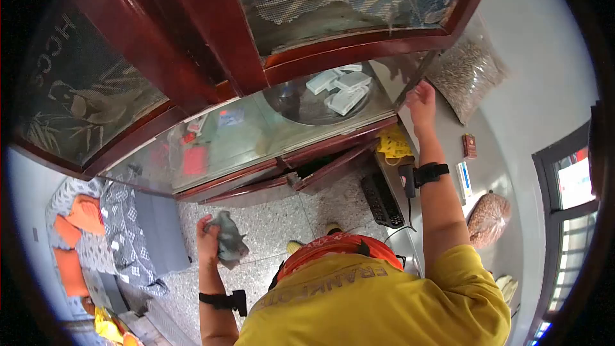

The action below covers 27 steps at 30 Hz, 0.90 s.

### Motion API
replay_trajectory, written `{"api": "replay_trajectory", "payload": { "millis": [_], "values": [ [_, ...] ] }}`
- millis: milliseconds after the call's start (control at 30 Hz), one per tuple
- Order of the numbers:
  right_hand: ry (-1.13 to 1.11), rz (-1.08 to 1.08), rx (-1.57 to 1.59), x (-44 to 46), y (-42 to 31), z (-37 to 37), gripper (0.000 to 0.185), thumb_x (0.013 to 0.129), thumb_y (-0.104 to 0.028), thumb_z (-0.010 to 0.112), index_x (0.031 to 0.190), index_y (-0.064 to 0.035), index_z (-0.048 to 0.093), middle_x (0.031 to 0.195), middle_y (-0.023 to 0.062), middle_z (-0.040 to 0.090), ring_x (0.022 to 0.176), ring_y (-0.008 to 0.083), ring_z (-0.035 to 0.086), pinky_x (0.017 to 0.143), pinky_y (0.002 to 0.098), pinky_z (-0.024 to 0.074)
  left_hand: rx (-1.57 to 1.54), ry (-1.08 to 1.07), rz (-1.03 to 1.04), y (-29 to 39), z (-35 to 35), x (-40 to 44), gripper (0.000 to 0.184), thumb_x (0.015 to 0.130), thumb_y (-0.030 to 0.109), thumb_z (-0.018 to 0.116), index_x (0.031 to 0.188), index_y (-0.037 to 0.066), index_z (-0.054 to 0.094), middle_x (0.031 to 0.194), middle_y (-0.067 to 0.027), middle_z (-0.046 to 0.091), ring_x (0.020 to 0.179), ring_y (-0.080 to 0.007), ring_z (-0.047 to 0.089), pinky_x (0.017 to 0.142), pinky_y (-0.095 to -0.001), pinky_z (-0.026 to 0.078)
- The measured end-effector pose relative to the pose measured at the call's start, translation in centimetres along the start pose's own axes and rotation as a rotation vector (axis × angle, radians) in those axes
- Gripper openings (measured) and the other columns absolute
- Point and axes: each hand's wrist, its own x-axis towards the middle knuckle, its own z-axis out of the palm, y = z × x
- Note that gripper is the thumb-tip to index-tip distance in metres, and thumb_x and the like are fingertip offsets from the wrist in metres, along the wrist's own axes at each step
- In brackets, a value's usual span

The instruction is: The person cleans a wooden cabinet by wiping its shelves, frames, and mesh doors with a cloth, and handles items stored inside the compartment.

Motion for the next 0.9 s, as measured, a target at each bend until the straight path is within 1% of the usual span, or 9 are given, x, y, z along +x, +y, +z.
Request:
{"api": "replay_trajectory", "payload": {
  "millis": [167, 500, 567, 600, 667, 700, 733, 800, 900],
  "values": [
    [0.16, -0.153, -0.218, 1.1, 1.7, 0.7, 0.037, 0.081, -0.007, 0.056, 0.115, 0.0006, 0.045, 0.108, 0.0135, 0.054, 0.1, 0.0196, 0.054, 0.083, 0.0314, 0.0448, 0.044, 0.291, 0.187, 1.5, -4.2, 2.5, 0.034, 0.078, 0.003, 0.052, 0.112, 0.004, 0.049, 0.106, -0.0062, 0.052, 0.096, -0.0166, 0.049, 0.086, -0.0285, 0.04],
    [0.168, -0.319, -0.349, -2.5, 0.5, 3.3, 0.032, 0.083, -0.008, 0.053, 0.113, 0.0001, 0.047, 0.104, 0.0136, 0.06, 0.095, 0.0257, 0.059, 0.083, 0.0346, 0.0455, 0.283, 0.481, 0.573, 5.6, -8.8, 11.5, 0.049, 0.078, 0.002, 0.051, 0.125, 0.001, 0.039, 0.119, -0.0107, 0.045, 0.104, -0.0186, 0.046, 0.091, -0.0293, 0.037],
    [-0.069, -0.286, -0.486, -5.1, -0.2, 3.5, 0.032, 0.082, -0.004, 0.052, 0.114, -0.0029, 0.047, 0.097, 0.0113, 0.061, 0.087, 0.0222, 0.061, 0.077, 0.0325, 0.0481, 0.082, 0.488, 0.442, 6.2, -7.5, 10.6, 0.047, 0.08, 0.005, 0.051, 0.125, 0.001, 0.039, 0.118, -0.0102, 0.046, 0.103, -0.0198, 0.047, 0.09, -0.0295, 0.037],
    [-0.289, -0.114, -0.297, -7.2, -0.4, 3.8, 0.032, 0.083, -0.004, 0.051, 0.115, -0.0044, 0.047, 0.093, 0.0085, 0.059, 0.086, 0.0194, 0.059, 0.075, 0.0308, 0.0486, 0.038, 0.501, 0.336, 5.0, -7.4, 10.7, 0.045, 0.081, 0.008, 0.053, 0.124, 0.002, 0.04, 0.115, -0.0097, 0.048, 0.1, -0.02, 0.048, 0.087, -0.0309, 0.04],
    [-0.681, 0.161, 0.132, -12.9, 0.1, 5.8, 0.035, 0.085, -0.008, 0.055, 0.118, -0.0088, 0.045, 0.088, 0.003, 0.055, 0.083, 0.0144, 0.057, 0.069, 0.0287, 0.0504, -0.123, 0.224, 0.138, 6.4, -2.5, 7.1, 0.042, 0.082, 0.011, 0.056, 0.121, 0.004, 0.042, 0.113, -0.0096, 0.049, 0.098, -0.02, 0.05, 0.084, -0.0325, 0.042],
    [-0.755, 0.33, -0.019, -16.4, -1.8, 7.3, 0.046, 0.085, -0.014, 0.059, 0.127, -0.0115, 0.039, 0.105, 0.0067, 0.053, 0.096, 0.0164, 0.054, 0.077, 0.0314, 0.0496, -0.187, 0.125, 0.054, 6.9, 1.2, 5.1, 0.039, 0.084, 0.015, 0.057, 0.119, 0.007, 0.044, 0.111, -0.0091, 0.05, 0.096, -0.0201, 0.051, 0.082, -0.034, 0.044],
    [-0.85, 0.353, 0.066, -19.7, -1.5, 8.5, 0.061, 0.084, -0.018, 0.062, 0.135, -0.0139, 0.03, 0.122, 0.0104, 0.044, 0.112, 0.0196, 0.046, 0.087, 0.0377, 0.0449, -0.136, -0.145, 0.009, 7.0, 4.0, 3.6, 0.038, 0.087, 0.022, 0.054, 0.121, 0.008, 0.043, 0.113, -0.0089, 0.05, 0.099, -0.0212, 0.051, 0.083, -0.0343, 0.043],
    [-1.013, 0.252, 0.094, -24.5, -1.2, 10.6, 0.071, 0.081, -0.02, 0.066, 0.138, -0.0139, 0.023, 0.131, 0.0115, 0.036, 0.121, 0.0213, 0.035, 0.096, 0.0391, 0.0364, -0.196, -0.487, -0.105, 7.4, 10.5, 1.0, 0.039, 0.091, 0.03, 0.048, 0.125, 0.009, 0.041, 0.12, -0.0081, 0.048, 0.11, -0.0217, 0.045, 0.086, -0.0389, 0.043],
    [-0.822, 0.183, -0.003, -26.0, 1.8, 11.3, 0.072, 0.078, -0.019, 0.069, 0.134, -0.0127, 0.025, 0.128, 0.0111, 0.037, 0.119, 0.0223, 0.035, 0.097, 0.0358, 0.0335, -0.361, -0.857, -0.267, 9.0, 16.4, -2.1, 0.038, 0.093, 0.026, 0.048, 0.125, 0.008, 0.041, 0.123, -0.0079, 0.046, 0.118, -0.0225, 0.039, 0.085, -0.0402, 0.044]
  ]
}}
